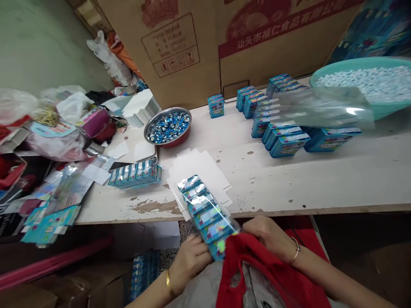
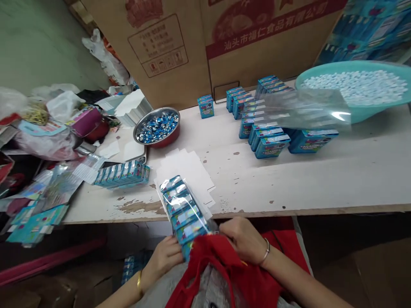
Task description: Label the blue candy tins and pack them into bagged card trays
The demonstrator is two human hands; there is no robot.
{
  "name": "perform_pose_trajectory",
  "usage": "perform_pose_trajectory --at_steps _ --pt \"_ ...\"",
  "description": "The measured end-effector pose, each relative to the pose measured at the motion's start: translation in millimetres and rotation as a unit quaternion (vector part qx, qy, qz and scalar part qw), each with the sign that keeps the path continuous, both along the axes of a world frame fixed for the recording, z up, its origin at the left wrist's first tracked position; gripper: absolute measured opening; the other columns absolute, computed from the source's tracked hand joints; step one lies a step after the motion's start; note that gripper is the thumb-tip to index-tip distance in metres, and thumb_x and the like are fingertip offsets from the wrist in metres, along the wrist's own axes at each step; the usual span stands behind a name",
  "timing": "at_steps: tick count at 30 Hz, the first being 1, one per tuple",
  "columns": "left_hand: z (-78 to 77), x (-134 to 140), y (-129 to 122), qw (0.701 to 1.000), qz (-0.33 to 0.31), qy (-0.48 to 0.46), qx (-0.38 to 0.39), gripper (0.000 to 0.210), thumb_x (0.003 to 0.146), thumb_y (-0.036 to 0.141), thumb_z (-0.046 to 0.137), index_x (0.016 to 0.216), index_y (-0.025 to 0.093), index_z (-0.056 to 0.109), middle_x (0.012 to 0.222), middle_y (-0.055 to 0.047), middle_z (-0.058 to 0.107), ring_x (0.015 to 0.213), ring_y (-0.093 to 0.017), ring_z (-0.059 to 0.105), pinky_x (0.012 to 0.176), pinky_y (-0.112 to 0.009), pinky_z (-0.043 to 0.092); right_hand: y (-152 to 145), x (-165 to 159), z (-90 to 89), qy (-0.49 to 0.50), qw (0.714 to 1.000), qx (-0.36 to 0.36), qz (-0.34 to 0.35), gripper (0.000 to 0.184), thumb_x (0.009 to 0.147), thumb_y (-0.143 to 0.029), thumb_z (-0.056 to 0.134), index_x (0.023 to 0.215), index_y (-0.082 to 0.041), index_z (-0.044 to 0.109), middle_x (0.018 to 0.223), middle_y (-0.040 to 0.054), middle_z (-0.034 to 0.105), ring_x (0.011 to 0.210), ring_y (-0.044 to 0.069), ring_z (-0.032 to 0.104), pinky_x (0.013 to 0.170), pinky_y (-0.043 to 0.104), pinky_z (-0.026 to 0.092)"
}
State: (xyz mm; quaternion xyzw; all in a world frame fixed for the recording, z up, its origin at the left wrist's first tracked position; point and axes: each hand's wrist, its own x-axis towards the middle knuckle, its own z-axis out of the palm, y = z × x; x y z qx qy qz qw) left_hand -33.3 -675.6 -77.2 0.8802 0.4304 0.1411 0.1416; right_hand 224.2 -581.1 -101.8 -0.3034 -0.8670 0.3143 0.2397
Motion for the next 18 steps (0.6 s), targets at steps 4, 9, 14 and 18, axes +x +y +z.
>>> perform_pose_trajectory --at_steps 4,9,14,18 --pt "17.5 59.9 52.2 0.999 -0.027 -0.024 0.012 0.025 0.095 0.031 0.043 0.085 0.020 0.063 0.077 -0.005 0.064 0.069 -0.016 0.055 0.060 -0.031 0.039 41.4 21.3 -2.6 0.072 0.960 -0.142 -0.232 0.037 0.089 -0.046 0.046 0.064 -0.021 0.055 0.057 0.0000 0.058 0.056 0.015 0.052 0.057 0.027 0.037" --pt "51.1 52.5 87.3 0.943 0.246 -0.190 0.116 0.020 0.089 0.032 0.057 0.105 0.022 0.060 0.101 -0.008 0.064 0.097 -0.020 0.058 0.085 -0.033 0.045 53.2 36.8 6.1 0.252 0.841 -0.319 -0.356 0.046 0.083 -0.068 0.046 0.082 -0.022 0.051 0.072 0.0026 0.064 0.065 0.016 0.060 0.062 0.028 0.047" --pt "43.1 -15.1 113.2 0.794 0.485 -0.363 -0.043 0.049 0.070 0.058 0.068 0.096 0.016 0.064 0.095 -0.008 0.065 0.091 -0.020 0.059 0.080 -0.031 0.046 26.6 10.5 16.3 0.283 0.853 -0.307 -0.314 0.046 0.077 -0.065 0.058 0.067 -0.022 0.044 0.060 -0.0048 0.045 0.056 0.011 0.042 0.054 0.024 0.037" --pt "29.0 -19.9 123.2 0.757 0.447 -0.451 -0.158 0.045 0.057 0.056 0.077 0.063 0.016 0.059 0.061 0.001 0.056 0.063 -0.012 0.051 0.063 -0.024 0.041 20.4 -3.0 13.5 0.328 0.831 -0.307 -0.328 0.047 0.075 -0.062 0.061 0.061 -0.022 0.040 0.058 -0.0057 0.038 0.055 0.010 0.036 0.052 0.024 0.033"
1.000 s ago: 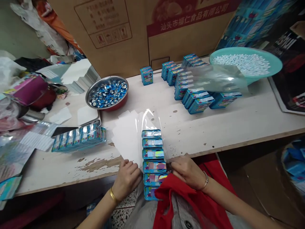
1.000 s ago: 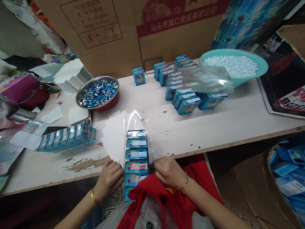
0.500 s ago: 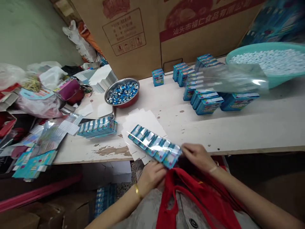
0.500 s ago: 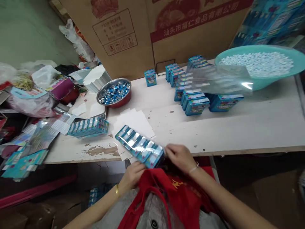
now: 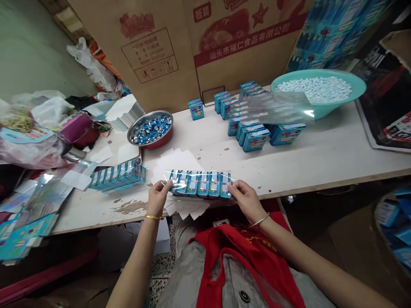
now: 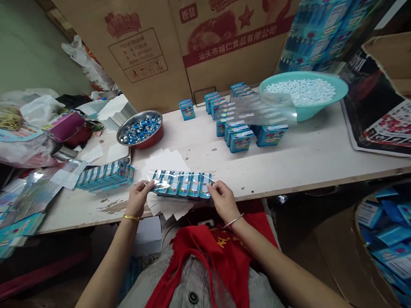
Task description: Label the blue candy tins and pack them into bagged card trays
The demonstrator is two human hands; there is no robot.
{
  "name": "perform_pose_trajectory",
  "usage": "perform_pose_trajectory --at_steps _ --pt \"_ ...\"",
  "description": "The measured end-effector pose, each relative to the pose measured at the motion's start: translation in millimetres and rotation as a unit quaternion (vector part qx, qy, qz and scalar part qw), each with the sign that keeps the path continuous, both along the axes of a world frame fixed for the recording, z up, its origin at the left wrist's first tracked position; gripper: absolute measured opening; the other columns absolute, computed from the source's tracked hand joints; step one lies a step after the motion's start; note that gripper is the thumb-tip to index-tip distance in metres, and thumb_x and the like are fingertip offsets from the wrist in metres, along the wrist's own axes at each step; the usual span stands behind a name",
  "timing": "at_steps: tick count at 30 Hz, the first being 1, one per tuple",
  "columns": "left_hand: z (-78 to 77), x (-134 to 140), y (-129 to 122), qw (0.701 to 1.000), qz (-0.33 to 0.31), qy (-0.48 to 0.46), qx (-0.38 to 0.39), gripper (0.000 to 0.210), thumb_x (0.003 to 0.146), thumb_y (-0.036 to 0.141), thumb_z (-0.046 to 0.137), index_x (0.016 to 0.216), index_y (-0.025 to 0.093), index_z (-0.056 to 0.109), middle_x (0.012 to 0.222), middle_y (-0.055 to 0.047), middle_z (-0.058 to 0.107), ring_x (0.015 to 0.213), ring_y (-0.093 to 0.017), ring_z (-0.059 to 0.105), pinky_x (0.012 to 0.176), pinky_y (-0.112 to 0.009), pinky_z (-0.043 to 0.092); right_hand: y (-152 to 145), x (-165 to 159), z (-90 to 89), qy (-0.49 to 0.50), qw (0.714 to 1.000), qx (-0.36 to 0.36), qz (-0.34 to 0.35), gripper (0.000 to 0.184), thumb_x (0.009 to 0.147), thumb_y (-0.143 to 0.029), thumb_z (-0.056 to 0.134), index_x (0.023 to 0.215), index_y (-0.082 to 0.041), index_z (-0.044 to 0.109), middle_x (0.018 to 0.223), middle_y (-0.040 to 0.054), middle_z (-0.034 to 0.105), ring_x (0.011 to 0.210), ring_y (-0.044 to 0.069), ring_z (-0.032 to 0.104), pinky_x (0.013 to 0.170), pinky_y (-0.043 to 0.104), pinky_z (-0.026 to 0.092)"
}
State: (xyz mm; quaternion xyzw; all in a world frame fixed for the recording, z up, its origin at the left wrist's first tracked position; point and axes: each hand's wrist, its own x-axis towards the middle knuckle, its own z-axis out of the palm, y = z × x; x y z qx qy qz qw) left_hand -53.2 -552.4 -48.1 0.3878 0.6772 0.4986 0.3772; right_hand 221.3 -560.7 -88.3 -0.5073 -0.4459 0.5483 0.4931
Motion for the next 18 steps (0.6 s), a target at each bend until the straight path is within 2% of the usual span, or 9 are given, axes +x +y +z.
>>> perform_pose_trajectory --at_steps 4,10,14,18 --pt "1.9 10.0 -1.5 1.000 -0.004 -0.013 0.024 0.041 0.056 0.051 0.079 0.056 0.015 0.059 0.054 0.003 0.051 0.056 -0.008 0.043 0.056 -0.022 0.036 2.1 1.4 5.0 0.062 0.997 -0.036 -0.024 0.047 0.071 -0.058 0.067 0.061 -0.022 0.038 0.058 -0.0060 0.038 0.055 0.010 0.038 0.052 0.024 0.036" --pt "10.5 4.4 -6.8 0.997 0.045 -0.047 0.043 0.038 0.052 0.047 0.081 0.051 0.015 0.060 0.051 0.003 0.049 0.054 -0.007 0.039 0.053 -0.021 0.032 8.6 -3.7 35.7 0.115 0.992 -0.040 -0.041 0.050 0.062 -0.055 0.076 0.057 -0.021 0.040 0.058 -0.0052 0.042 0.057 0.010 0.041 0.053 0.023 0.040" --pt "28.6 -7.4 -13.7 0.992 0.087 -0.054 0.067 0.037 0.050 0.047 0.081 0.052 0.014 0.063 0.049 0.004 0.048 0.052 -0.007 0.036 0.052 -0.021 0.030 9.4 -20.4 51.7 0.166 0.983 -0.076 -0.014 0.048 0.058 -0.050 0.082 0.059 -0.020 0.044 0.063 -0.0044 0.050 0.063 0.010 0.049 0.059 0.022 0.047" --pt "53.4 -37.4 -23.7 0.988 0.125 -0.028 0.088 0.036 0.051 0.045 0.081 0.050 0.014 0.063 0.048 0.004 0.047 0.051 -0.006 0.035 0.052 -0.021 0.030 10.8 -51.6 62.3 0.189 0.976 -0.106 0.033 0.048 0.057 -0.049 0.083 0.060 -0.020 0.046 0.064 -0.0049 0.052 0.066 0.010 0.052 0.063 0.022 0.050"
